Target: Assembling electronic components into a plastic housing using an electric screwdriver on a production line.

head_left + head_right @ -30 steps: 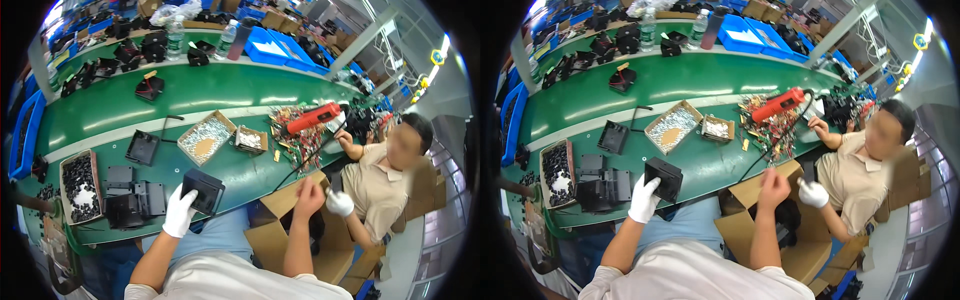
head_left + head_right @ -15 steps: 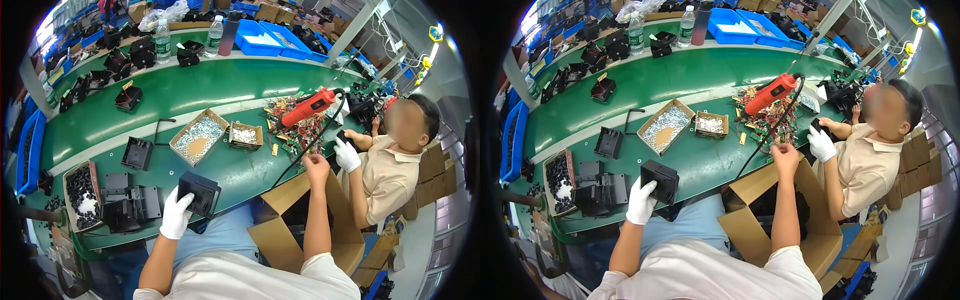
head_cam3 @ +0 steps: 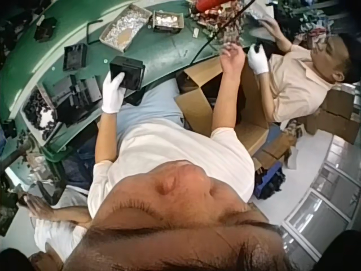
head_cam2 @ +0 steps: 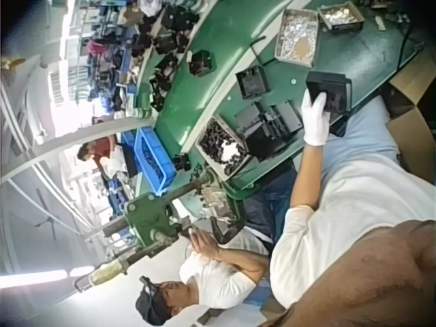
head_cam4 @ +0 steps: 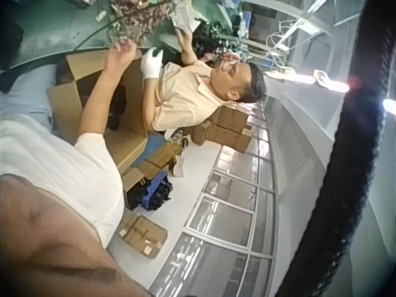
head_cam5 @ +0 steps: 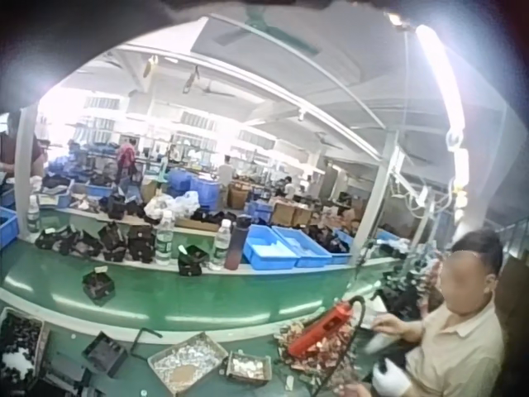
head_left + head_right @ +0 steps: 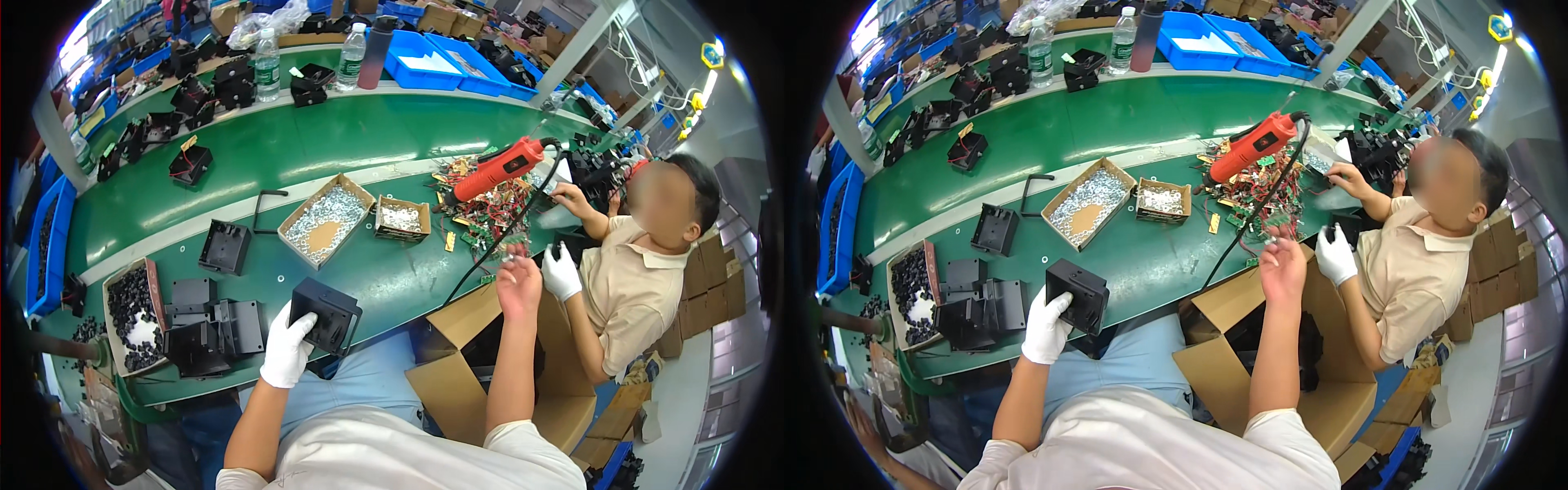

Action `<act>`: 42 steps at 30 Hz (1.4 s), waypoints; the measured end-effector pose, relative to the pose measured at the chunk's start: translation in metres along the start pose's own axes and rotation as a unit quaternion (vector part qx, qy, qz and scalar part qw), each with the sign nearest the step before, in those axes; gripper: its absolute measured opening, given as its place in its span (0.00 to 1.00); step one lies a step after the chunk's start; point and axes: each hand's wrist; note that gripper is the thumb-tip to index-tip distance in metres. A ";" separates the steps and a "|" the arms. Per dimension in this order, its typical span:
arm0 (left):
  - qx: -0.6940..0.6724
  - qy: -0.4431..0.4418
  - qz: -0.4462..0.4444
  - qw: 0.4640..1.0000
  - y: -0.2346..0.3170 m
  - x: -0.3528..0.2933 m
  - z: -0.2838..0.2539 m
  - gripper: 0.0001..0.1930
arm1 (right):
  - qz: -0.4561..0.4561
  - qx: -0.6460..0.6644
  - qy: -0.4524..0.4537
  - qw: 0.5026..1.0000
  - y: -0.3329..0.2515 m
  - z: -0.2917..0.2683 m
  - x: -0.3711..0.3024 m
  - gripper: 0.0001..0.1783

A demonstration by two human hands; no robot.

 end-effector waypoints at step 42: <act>0.545 0.096 0.317 0.770 0.026 -0.053 0.023 0.23 | -0.321 -0.533 -0.467 0.629 0.138 0.107 -0.166 0.13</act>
Point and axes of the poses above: each hand's wrist, its own x-axis towards the middle knuckle, its own z-axis out of the palm, y = z × x, and after that the axes turned 1 degree about -z, right-handed
